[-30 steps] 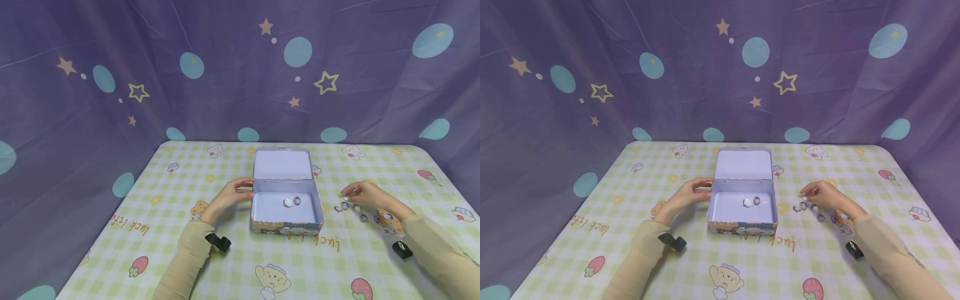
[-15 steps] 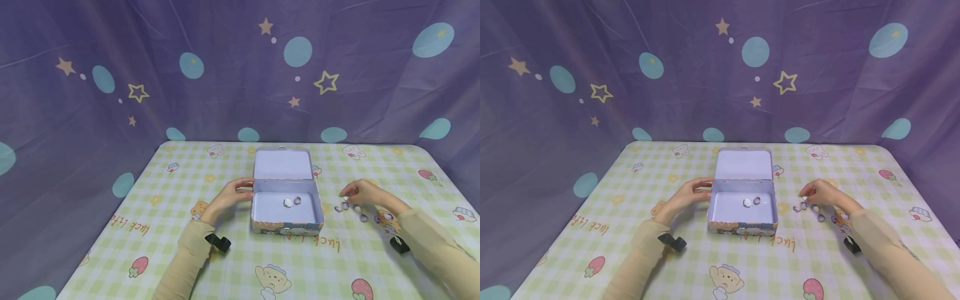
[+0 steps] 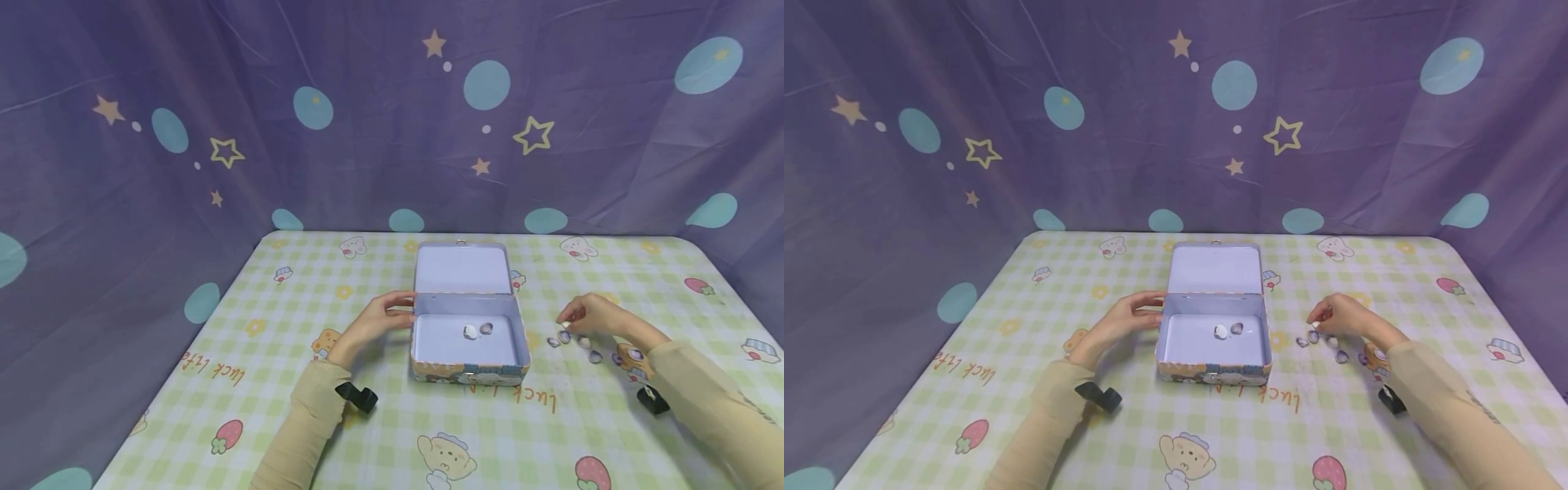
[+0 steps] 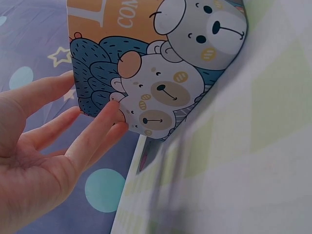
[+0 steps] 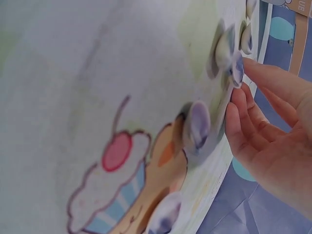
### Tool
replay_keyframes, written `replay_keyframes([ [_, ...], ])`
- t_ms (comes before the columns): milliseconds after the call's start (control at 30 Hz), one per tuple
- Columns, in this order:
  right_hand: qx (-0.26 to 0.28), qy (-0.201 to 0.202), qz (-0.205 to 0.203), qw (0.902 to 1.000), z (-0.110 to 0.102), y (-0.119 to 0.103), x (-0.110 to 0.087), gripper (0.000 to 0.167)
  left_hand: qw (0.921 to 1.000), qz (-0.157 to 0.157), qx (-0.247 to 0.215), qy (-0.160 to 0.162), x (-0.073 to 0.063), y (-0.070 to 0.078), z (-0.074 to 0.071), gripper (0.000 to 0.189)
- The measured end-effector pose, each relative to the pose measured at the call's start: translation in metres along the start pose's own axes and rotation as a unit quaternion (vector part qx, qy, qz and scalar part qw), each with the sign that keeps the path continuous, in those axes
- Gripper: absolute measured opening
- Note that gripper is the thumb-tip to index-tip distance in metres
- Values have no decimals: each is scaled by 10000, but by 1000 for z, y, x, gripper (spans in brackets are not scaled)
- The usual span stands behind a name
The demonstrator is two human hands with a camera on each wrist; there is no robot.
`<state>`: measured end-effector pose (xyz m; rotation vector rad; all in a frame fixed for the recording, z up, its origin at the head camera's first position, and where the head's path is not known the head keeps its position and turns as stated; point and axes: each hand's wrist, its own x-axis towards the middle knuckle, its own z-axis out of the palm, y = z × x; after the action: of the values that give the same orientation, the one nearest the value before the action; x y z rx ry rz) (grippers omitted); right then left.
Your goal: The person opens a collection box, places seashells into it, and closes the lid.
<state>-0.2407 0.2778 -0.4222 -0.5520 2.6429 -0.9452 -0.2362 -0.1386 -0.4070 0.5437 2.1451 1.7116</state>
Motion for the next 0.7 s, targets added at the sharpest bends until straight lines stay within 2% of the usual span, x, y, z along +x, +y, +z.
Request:
replay_keyframes([
  [233, -122, 93, -114, 9998, -1, 0, -1, 14, 9999, -92, -4, 61, 0, 0, 1, 49],
  [467, -358, 217, -288, 9987, -1, 1, -1, 11, 9999, -104, -92, -58, 0, 2, 0, 51],
  [700, -450, 316, -414, 9976, -2, 3, -1, 10, 9998, -119, -102, -120, -8, 22, 4, 50],
])
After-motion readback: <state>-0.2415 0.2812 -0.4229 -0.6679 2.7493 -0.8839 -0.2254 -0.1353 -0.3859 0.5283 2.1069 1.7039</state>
